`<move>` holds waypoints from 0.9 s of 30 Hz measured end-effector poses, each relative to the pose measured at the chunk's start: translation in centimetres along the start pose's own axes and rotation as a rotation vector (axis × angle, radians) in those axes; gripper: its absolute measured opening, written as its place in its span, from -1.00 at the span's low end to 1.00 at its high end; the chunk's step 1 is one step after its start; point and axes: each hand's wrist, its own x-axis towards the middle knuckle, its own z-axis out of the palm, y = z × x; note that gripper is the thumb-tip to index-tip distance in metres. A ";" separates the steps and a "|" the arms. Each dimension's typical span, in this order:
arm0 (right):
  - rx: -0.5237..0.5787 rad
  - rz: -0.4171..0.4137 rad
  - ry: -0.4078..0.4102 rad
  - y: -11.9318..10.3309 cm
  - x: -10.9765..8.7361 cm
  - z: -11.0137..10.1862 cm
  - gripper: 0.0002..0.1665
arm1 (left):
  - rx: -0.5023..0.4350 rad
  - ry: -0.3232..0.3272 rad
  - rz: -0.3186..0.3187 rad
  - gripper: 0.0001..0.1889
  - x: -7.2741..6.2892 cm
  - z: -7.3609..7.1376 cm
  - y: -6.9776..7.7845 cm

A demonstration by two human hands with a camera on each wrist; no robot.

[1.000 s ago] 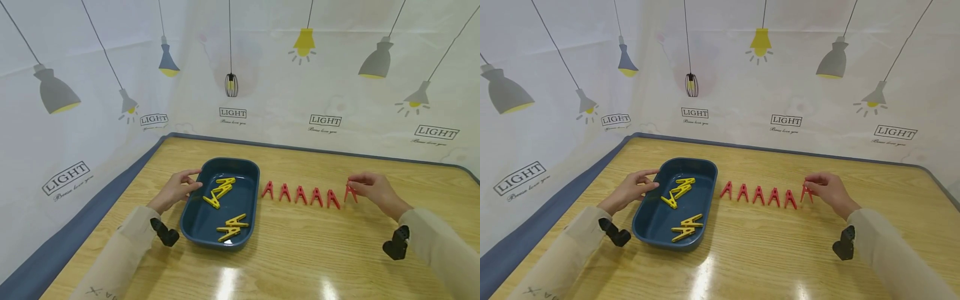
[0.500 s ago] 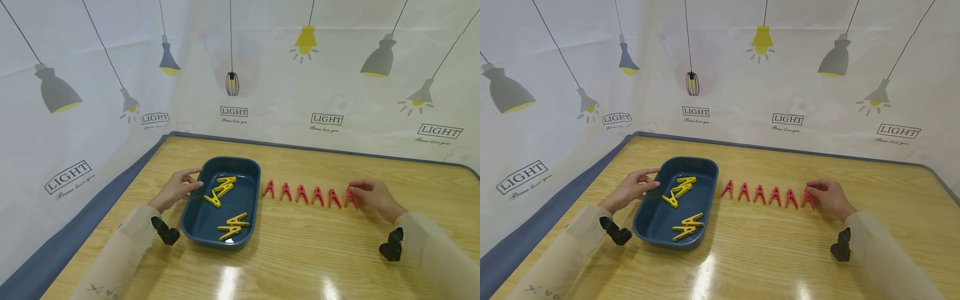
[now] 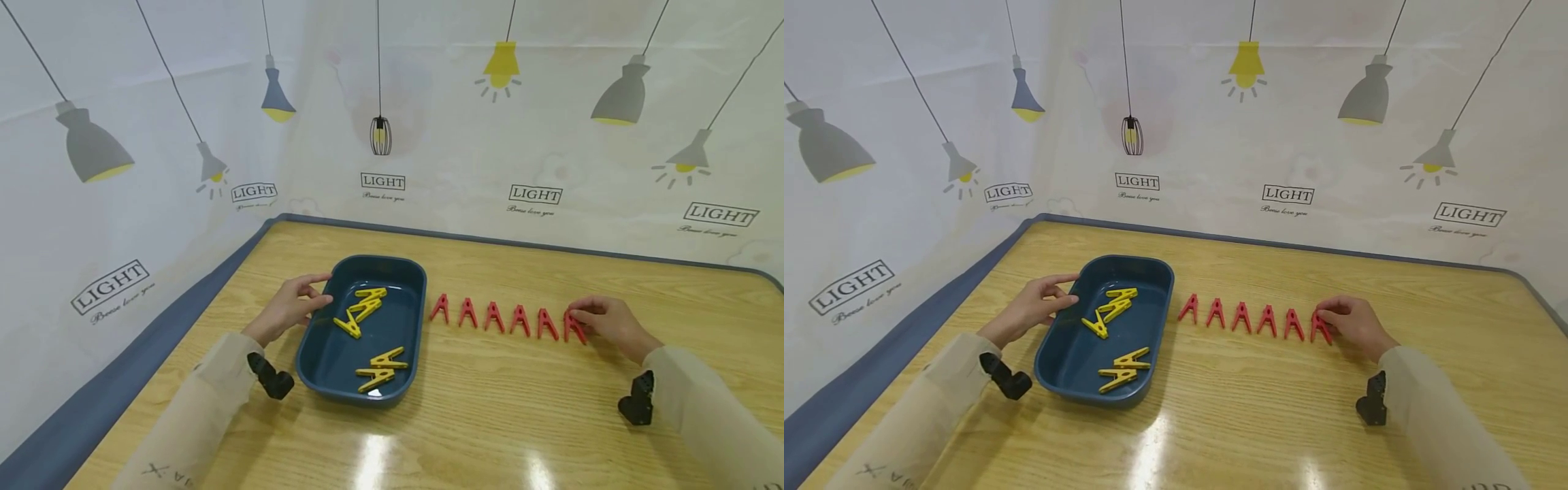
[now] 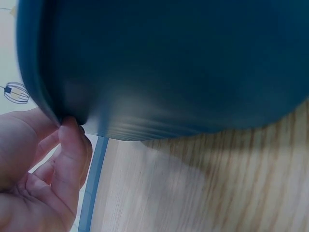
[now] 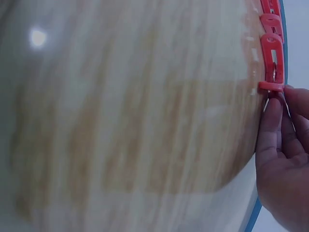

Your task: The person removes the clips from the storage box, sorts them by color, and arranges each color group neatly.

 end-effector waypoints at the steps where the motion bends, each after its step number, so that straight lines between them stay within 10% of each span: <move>1: 0.000 0.001 -0.002 0.0 0.0 0.0 -0.53 | 0.001 0.000 0.002 -0.45 0.0 0.0 0.0; 27: -0.017 -0.011 -0.026 0.1 -1.5 -0.1 -0.43 | 0.008 0.006 0.016 -0.47 0.1 0.2 -0.2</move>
